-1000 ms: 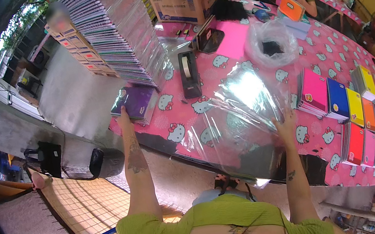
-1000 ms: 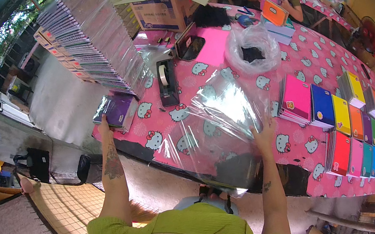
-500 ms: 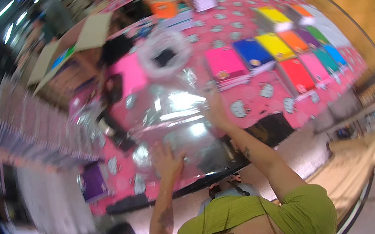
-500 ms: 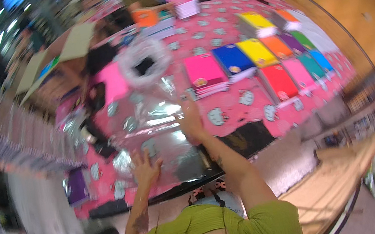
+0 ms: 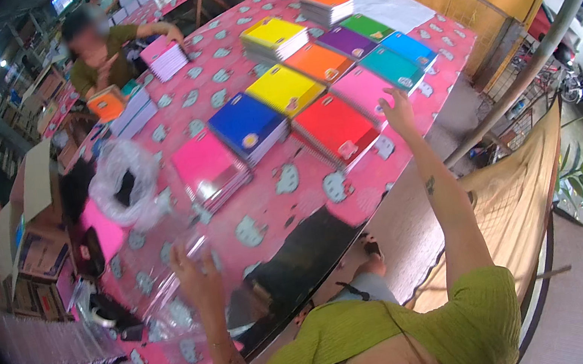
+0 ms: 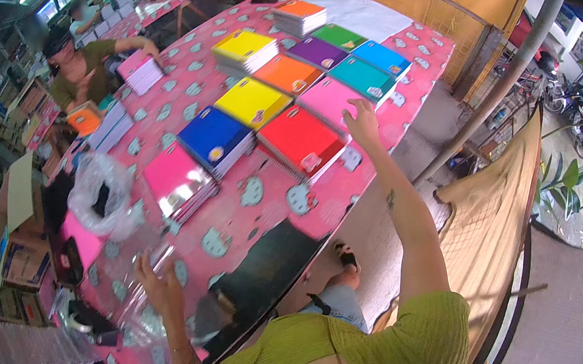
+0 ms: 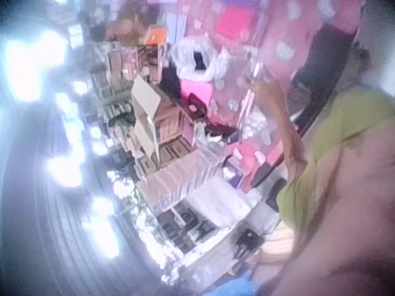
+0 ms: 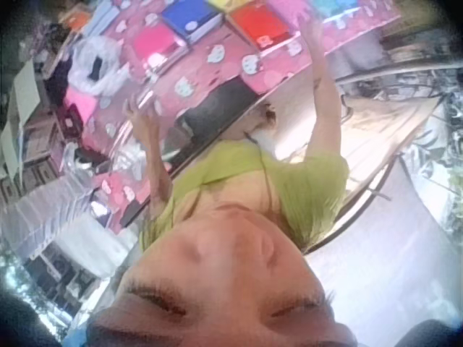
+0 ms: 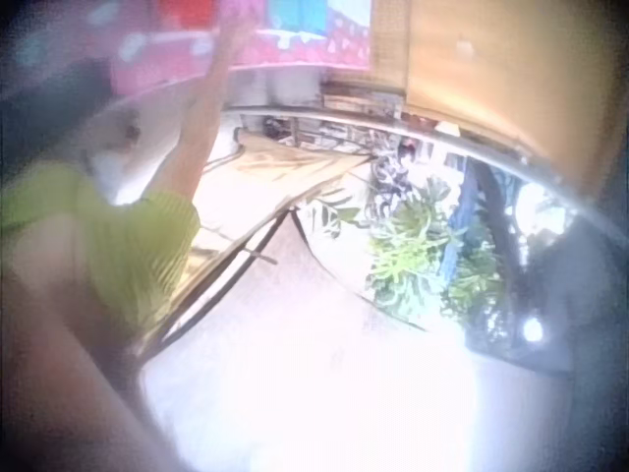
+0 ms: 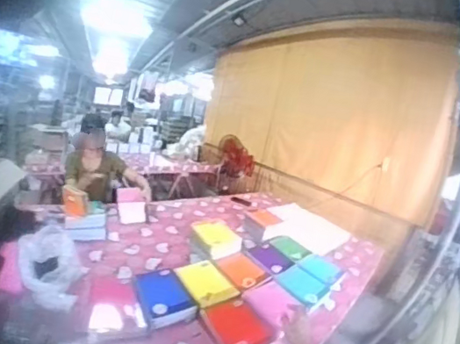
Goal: The person places stacks of notebooks into plastic bags, seals the bags with tape, and organizes the packed items on a table.
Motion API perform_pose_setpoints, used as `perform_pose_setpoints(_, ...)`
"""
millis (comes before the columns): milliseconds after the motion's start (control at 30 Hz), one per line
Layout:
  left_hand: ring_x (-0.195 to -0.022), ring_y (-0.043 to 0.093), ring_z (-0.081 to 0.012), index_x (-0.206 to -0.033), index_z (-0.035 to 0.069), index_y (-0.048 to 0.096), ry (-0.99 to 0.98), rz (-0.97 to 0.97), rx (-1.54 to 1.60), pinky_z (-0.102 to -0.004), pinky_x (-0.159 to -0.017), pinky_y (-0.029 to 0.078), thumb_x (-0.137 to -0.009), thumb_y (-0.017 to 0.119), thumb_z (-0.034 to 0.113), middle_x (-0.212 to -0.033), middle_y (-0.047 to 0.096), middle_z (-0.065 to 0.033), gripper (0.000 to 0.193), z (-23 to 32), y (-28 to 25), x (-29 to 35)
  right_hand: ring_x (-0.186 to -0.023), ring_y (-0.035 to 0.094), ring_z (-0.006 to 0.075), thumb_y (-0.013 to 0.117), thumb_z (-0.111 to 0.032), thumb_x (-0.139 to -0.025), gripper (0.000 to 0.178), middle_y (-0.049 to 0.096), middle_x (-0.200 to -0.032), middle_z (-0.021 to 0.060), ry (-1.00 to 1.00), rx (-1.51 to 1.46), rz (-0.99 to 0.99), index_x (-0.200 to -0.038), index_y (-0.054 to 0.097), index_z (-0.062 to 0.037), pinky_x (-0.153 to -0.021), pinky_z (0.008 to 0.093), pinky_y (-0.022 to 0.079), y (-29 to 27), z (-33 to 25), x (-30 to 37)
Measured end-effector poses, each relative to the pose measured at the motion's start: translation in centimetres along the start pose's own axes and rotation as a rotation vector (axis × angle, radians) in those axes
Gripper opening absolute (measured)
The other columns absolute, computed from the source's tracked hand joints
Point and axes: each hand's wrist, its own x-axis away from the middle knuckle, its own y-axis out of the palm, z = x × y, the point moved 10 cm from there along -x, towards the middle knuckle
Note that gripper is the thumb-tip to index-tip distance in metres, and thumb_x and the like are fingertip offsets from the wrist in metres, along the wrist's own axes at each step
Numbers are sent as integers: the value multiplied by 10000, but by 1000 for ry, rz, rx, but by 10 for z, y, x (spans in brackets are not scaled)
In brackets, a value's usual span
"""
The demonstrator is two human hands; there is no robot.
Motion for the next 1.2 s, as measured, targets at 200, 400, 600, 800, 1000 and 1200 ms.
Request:
perform_pose_setpoints(200, -1279, 453, -405, -1321, 41, 516, 637, -272, 467, -481, -1055, 384, -756, 749, 165, -1371, 487, -221, 623, 342, 236, -17, -1171, 543, 371, 633, -125, -843, 342, 601, -1208, 201, 95, 201, -109, -1174, 625, -40, -972, 443, 460, -2, 205, -155)
perform_pose_setpoints(400, -1330, 403, -418, -1432, 60, 393, 762, -314, 155, -548, -1085, 334, -864, 653, 237, -1416, 445, -221, 649, 537, 442, -38, -1113, 592, 399, 601, -117, -857, 408, 628, -1191, 188, -19, 355, -415, -1259, 569, -51, -943, 477, 489, 39, 258, -210)
perform_pose_setpoints(600, -968, 614, -329, -1145, 56, 597, 834, -381, 222, -439, -833, 498, -886, 608, 150, -1006, 641, -140, 276, 584, 480, -63, -1017, 642, 366, 574, -243, -888, 433, 667, -1071, 191, -404, 668, -484, -1274, 555, -49, -856, 459, 514, 28, 303, -240)
perform_pose_setpoints(800, -839, 584, -79, -1058, 34, 648, 78, -288, 967, -244, -737, 472, -862, 665, 71, -897, 634, 4, 199, 357, 214, -155, -926, 652, 240, 625, -25, -818, 375, 653, -1114, 161, 68, -619, -262, -1189, 592, 18, -822, 363, 530, -56, 189, -219)
perform_pose_setpoints(1000, -934, 599, -128, -1182, 11, 645, -438, 81, 512, -267, -807, 455, -880, 599, 67, -1015, 671, -36, 311, 176, 9, -45, -1077, 578, 286, 769, -16, -671, 582, 566, -1156, 127, -535, -632, -623, -1223, 638, -146, -923, 388, 487, 14, -70, -39)
perform_pose_setpoints(1200, -1205, 577, -337, -1162, 56, 653, 127, 183, -164, -443, -1032, 447, -811, 550, -81, -1239, 630, -169, 390, 187, 42, 37, -1243, 520, 264, 717, -196, -735, 399, 603, -1246, 52, -1359, -248, -914, -1133, 689, -207, -1109, 585, 283, 120, -179, 147)
